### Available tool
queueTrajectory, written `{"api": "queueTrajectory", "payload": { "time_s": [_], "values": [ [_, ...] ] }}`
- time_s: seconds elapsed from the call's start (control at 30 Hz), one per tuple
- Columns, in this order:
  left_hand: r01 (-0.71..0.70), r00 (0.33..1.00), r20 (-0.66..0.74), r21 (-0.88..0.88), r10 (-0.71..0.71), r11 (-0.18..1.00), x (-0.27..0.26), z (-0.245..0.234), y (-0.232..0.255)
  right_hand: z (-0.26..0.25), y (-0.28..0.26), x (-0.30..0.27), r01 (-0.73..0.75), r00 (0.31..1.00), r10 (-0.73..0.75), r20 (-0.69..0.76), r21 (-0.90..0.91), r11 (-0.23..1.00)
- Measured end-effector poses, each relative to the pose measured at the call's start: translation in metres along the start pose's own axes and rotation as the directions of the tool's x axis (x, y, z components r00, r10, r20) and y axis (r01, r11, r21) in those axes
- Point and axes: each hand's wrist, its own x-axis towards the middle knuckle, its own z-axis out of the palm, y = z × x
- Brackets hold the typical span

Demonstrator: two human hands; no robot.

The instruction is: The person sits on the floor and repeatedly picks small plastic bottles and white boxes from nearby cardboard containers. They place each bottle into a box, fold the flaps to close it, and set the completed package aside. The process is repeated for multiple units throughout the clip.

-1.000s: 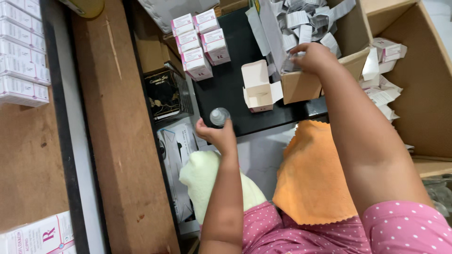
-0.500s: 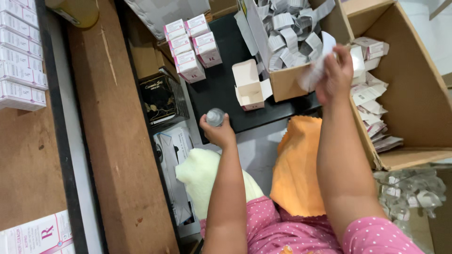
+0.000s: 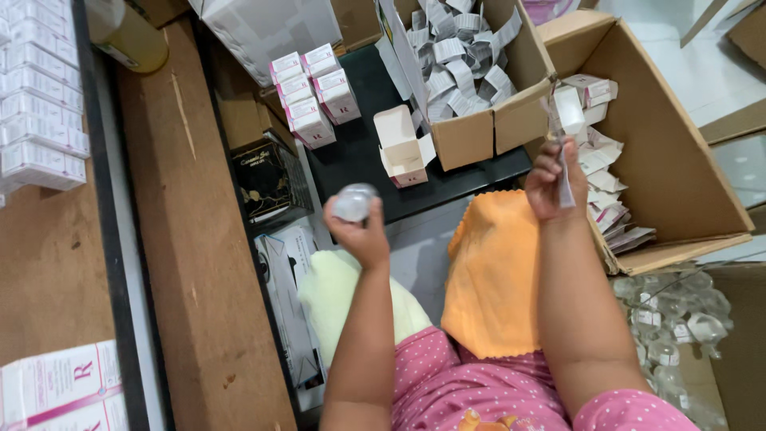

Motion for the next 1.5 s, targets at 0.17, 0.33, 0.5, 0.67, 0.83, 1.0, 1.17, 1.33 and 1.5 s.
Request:
{"api": "queueTrajectory", "payload": {
  "time_s": [0.17,0.33,0.5,0.67,0.83,1.0,1.17,1.33,1.5],
  "values": [
    [0.147,0.899,0.425,-0.061,-0.108,0.987,-0.055,0.015,0.050,0.011,0.010,-0.017,-0.183,0.977,0.187,0.100,-0.048,0.982],
    [0.267,0.729,0.661,-0.034,-0.179,0.963,-0.067,0.036,0.081,0.032,0.057,-0.032,-0.491,0.821,0.568,0.057,-0.436,0.754],
    [0.231,0.657,0.732,0.032,-0.180,0.972,-0.047,0.028,0.092,0.047,0.080,-0.044,-0.427,0.847,0.505,-0.164,-0.777,0.464],
    [0.367,0.587,0.774,0.008,-0.239,0.930,-0.054,0.024,0.080,0.041,0.071,-0.053,-0.267,0.905,0.422,-0.057,-0.848,0.458],
    [0.326,0.640,0.727,0.036,-0.249,0.945,-0.062,0.020,0.076,0.050,0.058,-0.058,0.329,0.839,-0.332,0.432,-0.887,-0.323],
    [0.348,0.670,0.699,0.001,-0.249,0.938,-0.058,0.023,0.082,0.067,0.028,-0.075,-0.305,0.860,-0.450,0.241,-0.465,-0.831],
    [0.296,0.694,0.690,-0.017,-0.203,0.955,-0.061,0.025,0.087,0.072,0.024,-0.089,-0.472,0.857,-0.506,-0.100,-0.545,-0.692],
    [0.285,0.699,0.688,-0.021,-0.193,0.958,-0.069,0.020,0.087,0.069,-0.009,-0.101,-0.468,0.851,-0.520,-0.074,-0.559,-0.685],
    [0.245,0.713,0.681,-0.016,-0.168,0.969,-0.068,0.022,0.088,0.059,-0.021,-0.093,-0.407,0.868,-0.492,0.071,-0.466,-0.786]
  ]
}}
